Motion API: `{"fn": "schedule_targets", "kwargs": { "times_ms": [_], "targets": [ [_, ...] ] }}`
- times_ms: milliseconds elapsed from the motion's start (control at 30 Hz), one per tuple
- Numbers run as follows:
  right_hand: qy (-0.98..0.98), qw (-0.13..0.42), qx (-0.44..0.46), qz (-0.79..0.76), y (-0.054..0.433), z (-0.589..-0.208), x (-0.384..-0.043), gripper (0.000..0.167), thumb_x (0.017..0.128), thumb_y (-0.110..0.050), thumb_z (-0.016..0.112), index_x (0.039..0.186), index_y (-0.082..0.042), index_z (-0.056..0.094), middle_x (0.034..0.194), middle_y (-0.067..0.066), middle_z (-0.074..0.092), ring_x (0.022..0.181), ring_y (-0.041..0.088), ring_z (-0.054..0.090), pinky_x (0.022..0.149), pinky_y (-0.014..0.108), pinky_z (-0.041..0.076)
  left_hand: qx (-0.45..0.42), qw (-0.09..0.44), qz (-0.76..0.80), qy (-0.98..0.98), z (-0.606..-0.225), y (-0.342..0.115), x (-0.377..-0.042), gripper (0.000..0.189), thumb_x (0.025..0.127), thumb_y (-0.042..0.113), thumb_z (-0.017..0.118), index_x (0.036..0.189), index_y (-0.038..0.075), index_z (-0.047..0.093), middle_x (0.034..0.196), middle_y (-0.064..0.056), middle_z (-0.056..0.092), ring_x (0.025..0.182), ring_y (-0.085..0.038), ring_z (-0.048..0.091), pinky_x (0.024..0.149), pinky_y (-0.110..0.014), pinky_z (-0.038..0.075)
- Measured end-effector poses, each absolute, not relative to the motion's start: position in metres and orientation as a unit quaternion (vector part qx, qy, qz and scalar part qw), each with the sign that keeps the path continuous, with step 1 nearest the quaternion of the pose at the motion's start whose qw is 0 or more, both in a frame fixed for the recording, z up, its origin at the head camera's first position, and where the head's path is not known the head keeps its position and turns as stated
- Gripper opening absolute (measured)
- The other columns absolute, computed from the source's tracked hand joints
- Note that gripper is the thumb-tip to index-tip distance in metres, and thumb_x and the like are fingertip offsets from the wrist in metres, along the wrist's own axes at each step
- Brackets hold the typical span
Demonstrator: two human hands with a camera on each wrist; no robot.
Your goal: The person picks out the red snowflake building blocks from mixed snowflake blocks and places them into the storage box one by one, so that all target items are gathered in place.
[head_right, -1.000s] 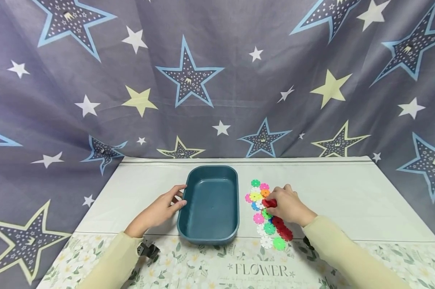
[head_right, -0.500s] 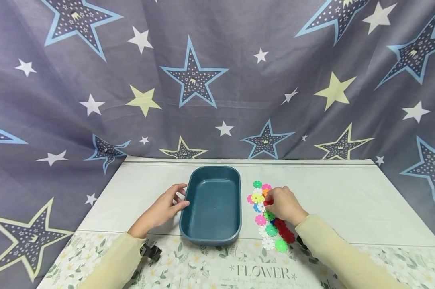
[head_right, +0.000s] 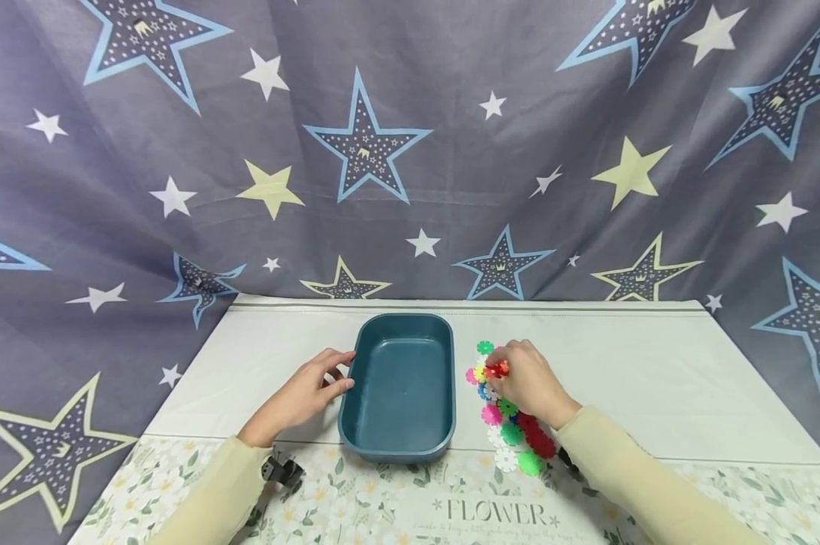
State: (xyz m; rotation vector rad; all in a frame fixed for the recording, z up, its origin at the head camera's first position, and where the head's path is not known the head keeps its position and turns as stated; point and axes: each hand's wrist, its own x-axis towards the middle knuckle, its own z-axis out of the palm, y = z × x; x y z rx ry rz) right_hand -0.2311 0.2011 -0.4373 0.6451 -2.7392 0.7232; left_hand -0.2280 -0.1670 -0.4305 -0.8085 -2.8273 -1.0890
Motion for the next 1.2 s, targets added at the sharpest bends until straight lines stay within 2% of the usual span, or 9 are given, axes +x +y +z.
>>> {"fn": "schedule_targets", "kwargs": {
  "times_ms": [200, 367, 700, 1000, 1200],
  "targets": [
    [-0.903, 0.161, 0.283, 0.281, 0.176, -0.421, -0.233, 0.024, 0.071, -0.013, 0.085, 0.091, -0.012, 0.073, 0.089, -0.003, 0.063, 0.086, 0.020, 0.053, 0.074, 0.037, 0.047, -0.261, 0.004, -0.344, -0.902, -0.428, -0.168, -0.227, 0.047, 0.093, 0.011, 0.062, 0.134, -0.006, 0.048, 0.115, -0.011, 0.054, 0.087, -0.015, 0.057, 0.067, -0.028, 0.048],
    [-0.891, 0.157, 0.308, 0.295, 0.151, -0.415, -0.240, 0.021, 0.072, -0.016, 0.085, 0.090, -0.015, 0.074, 0.088, -0.005, 0.062, 0.083, 0.020, 0.051, 0.069, 0.033, 0.044, -0.257, 0.007, -0.338, -0.905, -0.429, -0.168, -0.226, 0.046, 0.093, 0.011, 0.062, 0.134, -0.006, 0.048, 0.113, -0.009, 0.055, 0.085, -0.014, 0.057, 0.067, -0.028, 0.047],
    [-0.897, 0.080, 0.333, 0.278, 0.104, -0.420, -0.257, 0.019, 0.074, -0.018, 0.083, 0.091, -0.015, 0.076, 0.089, -0.003, 0.062, 0.082, 0.015, 0.049, 0.068, 0.031, 0.044, -0.253, 0.003, -0.339, -0.906, -0.429, -0.166, -0.225, 0.047, 0.094, 0.011, 0.061, 0.135, -0.006, 0.047, 0.114, -0.010, 0.054, 0.085, -0.013, 0.056, 0.066, -0.027, 0.047],
    [-0.897, 0.047, 0.358, 0.254, 0.089, -0.431, -0.279, 0.018, 0.075, -0.015, 0.082, 0.092, -0.013, 0.077, 0.089, -0.003, 0.064, 0.083, 0.017, 0.051, 0.072, 0.034, 0.045, -0.261, 0.004, -0.337, -0.905, -0.431, -0.163, -0.225, 0.047, 0.094, 0.013, 0.061, 0.135, -0.006, 0.047, 0.112, -0.010, 0.054, 0.085, -0.012, 0.056, 0.068, -0.026, 0.047],
    [-0.913, 0.019, 0.346, 0.215, 0.078, -0.433, -0.292, 0.016, 0.074, -0.017, 0.083, 0.089, -0.016, 0.077, 0.090, -0.004, 0.064, 0.086, 0.017, 0.052, 0.076, 0.036, 0.046, -0.259, 0.012, -0.333, -0.907, -0.430, -0.166, -0.225, 0.047, 0.094, 0.012, 0.061, 0.135, -0.006, 0.047, 0.112, -0.009, 0.055, 0.085, -0.013, 0.057, 0.067, -0.026, 0.047]
  ]
}}
